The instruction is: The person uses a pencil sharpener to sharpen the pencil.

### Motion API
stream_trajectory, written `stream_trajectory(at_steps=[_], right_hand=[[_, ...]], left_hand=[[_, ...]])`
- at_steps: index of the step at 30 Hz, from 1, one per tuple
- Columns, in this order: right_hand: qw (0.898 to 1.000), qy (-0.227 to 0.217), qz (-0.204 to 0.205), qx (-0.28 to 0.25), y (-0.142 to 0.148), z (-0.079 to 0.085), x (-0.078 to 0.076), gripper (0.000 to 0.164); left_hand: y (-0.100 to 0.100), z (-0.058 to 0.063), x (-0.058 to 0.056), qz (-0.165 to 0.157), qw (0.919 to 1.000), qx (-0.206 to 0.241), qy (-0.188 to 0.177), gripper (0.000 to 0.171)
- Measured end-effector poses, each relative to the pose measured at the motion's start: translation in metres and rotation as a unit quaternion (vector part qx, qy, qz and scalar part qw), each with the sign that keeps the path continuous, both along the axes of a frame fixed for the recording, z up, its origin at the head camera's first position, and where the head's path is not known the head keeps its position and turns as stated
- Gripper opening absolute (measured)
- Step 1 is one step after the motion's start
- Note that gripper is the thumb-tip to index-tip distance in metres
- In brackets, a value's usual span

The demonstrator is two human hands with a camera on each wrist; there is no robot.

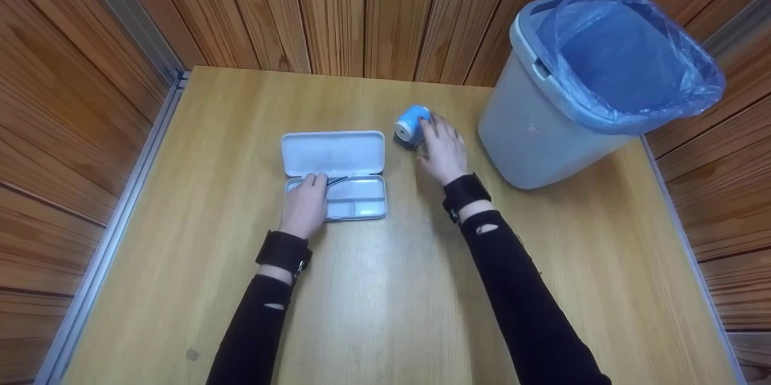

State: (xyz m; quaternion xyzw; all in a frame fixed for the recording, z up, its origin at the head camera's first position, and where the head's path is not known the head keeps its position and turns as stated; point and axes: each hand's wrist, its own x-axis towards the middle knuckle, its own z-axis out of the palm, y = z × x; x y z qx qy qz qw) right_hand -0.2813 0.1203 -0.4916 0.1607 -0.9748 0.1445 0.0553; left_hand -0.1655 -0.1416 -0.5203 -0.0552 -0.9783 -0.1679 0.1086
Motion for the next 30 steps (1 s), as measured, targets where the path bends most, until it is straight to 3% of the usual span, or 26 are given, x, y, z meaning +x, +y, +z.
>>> stream_trajectory(at_steps=[9,15,23,30], right_hand=[[0.997,-0.047,0.01,0.063,-0.009,0.002,-0.031,0.088],[0.994,-0.054,0.015,0.096,-0.022,-0.001,-0.045,0.076],[0.994,-0.025,-0.007,0.105,-0.011,0.0,-0.047,0.068],[0.995,-0.022,0.015,0.097,0.005,0.001,-0.043,0.069]], left_hand=[[-0.005,0.003,0.006,0.008,0.9988,0.019,-0.044,0.017],[-0.007,0.001,0.01,0.018,0.9986,0.028,-0.041,0.015],[0.001,-0.006,0.012,0.012,0.9992,0.036,-0.014,0.011],[0.005,-0.01,0.011,0.018,0.9991,0.034,-0.021,0.01]])
